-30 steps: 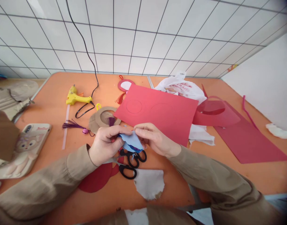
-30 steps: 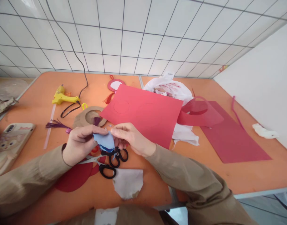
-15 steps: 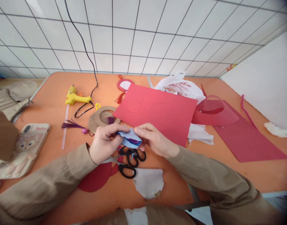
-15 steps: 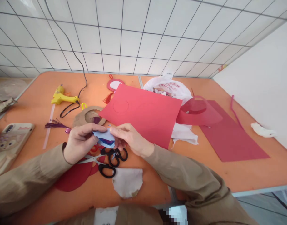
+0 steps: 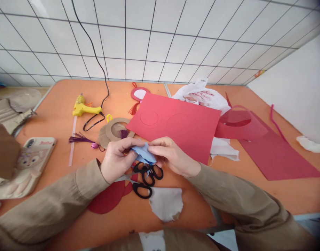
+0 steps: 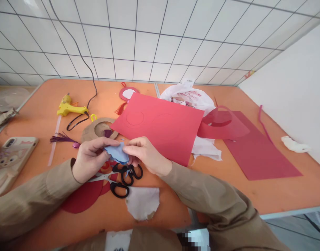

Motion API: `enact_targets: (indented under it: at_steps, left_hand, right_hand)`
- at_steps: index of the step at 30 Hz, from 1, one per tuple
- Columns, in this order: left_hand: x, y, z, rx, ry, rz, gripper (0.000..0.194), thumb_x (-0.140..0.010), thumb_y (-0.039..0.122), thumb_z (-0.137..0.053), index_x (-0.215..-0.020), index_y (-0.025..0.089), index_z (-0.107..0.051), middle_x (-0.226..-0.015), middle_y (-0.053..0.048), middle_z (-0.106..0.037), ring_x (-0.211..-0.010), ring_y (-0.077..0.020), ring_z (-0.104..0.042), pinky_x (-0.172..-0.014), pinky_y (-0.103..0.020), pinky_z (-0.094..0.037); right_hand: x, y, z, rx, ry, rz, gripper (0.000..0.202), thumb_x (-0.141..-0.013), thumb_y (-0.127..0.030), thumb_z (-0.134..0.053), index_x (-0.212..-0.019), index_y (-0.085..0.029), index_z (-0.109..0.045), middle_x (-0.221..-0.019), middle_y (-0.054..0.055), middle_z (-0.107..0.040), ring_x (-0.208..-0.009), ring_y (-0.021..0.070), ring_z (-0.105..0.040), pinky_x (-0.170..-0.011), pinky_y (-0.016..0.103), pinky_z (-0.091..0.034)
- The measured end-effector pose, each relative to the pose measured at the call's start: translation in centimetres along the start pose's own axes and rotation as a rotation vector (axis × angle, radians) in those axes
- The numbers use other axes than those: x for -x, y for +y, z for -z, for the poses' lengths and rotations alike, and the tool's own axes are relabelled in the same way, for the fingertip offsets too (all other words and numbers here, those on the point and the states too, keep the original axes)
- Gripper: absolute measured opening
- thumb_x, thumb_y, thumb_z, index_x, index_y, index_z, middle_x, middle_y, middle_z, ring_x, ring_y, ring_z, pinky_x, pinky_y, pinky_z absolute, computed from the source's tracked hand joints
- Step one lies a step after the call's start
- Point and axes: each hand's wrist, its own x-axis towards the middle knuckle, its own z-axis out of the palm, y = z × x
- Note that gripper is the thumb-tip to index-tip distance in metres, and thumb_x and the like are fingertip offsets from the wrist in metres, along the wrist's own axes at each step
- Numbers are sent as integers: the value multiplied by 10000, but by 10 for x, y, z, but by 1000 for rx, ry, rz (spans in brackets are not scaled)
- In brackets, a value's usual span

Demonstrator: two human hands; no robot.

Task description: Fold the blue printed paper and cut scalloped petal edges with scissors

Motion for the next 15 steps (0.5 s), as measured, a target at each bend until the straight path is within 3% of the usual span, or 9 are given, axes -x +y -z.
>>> enact_targets:
  at_steps: [6,10,15]
  left_hand:
    - [0,0,0,-72,-5,-36,221,-717,71,-575,-822,145,-754,-718,-51,-769,-564,-139,-676,-529,-202,-523]
    - [1,1,-1,-89,-4,-50,225,-717,69,-573,-821,146,-756,-719,-47,-769,-580,-140,-688,-553,-201,-535]
    - [1,1,-5,63,11,18,168,-735,101,-600,-805,142,-747,-732,-52,-770,-583,-136,-686,-523,-191,-525]
  right_hand:
    - [1,0,-1,-15,12,57,428,-830,-473,-591,-543,-158,-559,-467,-29,-505,-411,72,-448,-385,201,-300]
    - [2,-1,-3,35,8,17,340,-766,-438,-637,-597,-147,-589,-509,-21,-539,-418,73,-454,-391,203,-325]
    - [0,-1,-4,76,44,5,271,-721,-384,-618,-592,-151,-567,-491,-44,-490,-405,65,-430,-388,200,-320]
